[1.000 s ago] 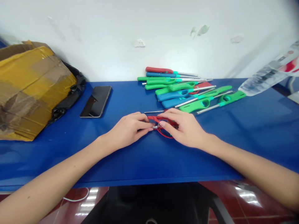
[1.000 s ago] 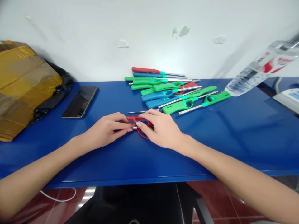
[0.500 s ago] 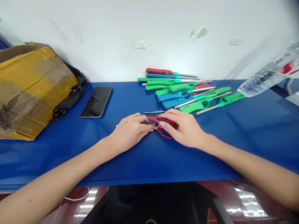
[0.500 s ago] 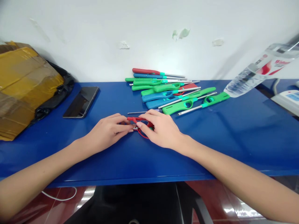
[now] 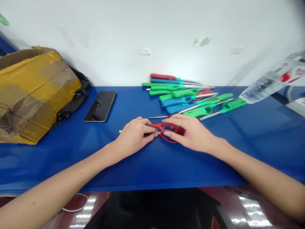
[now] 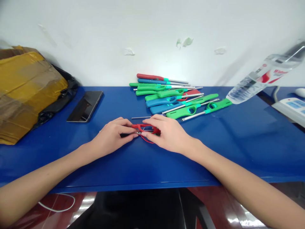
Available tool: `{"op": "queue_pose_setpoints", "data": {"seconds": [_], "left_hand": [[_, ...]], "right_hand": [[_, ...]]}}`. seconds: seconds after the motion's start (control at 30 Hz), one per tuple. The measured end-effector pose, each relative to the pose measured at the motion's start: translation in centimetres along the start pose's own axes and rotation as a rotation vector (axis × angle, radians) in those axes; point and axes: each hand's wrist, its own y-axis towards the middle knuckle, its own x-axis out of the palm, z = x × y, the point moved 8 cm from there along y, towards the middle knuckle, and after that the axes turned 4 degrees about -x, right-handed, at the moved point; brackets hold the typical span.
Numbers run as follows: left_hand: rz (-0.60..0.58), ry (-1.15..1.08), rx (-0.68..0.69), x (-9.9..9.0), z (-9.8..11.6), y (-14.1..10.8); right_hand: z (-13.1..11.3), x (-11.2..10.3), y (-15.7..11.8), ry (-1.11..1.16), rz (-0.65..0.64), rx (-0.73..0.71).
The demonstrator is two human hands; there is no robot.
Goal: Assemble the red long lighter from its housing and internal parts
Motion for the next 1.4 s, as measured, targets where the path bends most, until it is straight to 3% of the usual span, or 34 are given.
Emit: {"op": "queue_pose_setpoints", "data": {"seconds": [0.2, 0.73, 0.87, 0.97, 1.2, 1.4], "left_hand": [[-0.044, -0.052, -0.055, -0.2, -0.4, 0.0], [-0.023, -0.063, -0.102, -0.4, -0.8, 0.2], [0.003, -0.058, -0.047, -0.6, -0.5, 0.1], [-0.050, -0.024, 0.021, -0.3, 0.0, 0.1], [-0.086, 0.018, 0.042, -0.3, 0.3, 0.1], [-0.086, 0.003, 0.103, 0.0, 0.7, 0.5]], "right_hand": [[-0.7, 0.0, -0.3, -0.142, -0.083, -0.024], [-1.1, 0.1, -0.7, -0.085, -0.084, -0.014], [-1.1, 0.3, -0.8, -0.132, -0.044, -0.042], [-1.0, 0.4, -1.0, -0.149, -0.034, -0.057], [-1.1, 0.5, -1.0, -0.185, -0.093, -0.059], [-1.8, 0.4, -1.2, -0.339, -0.136, -0.156]]}}
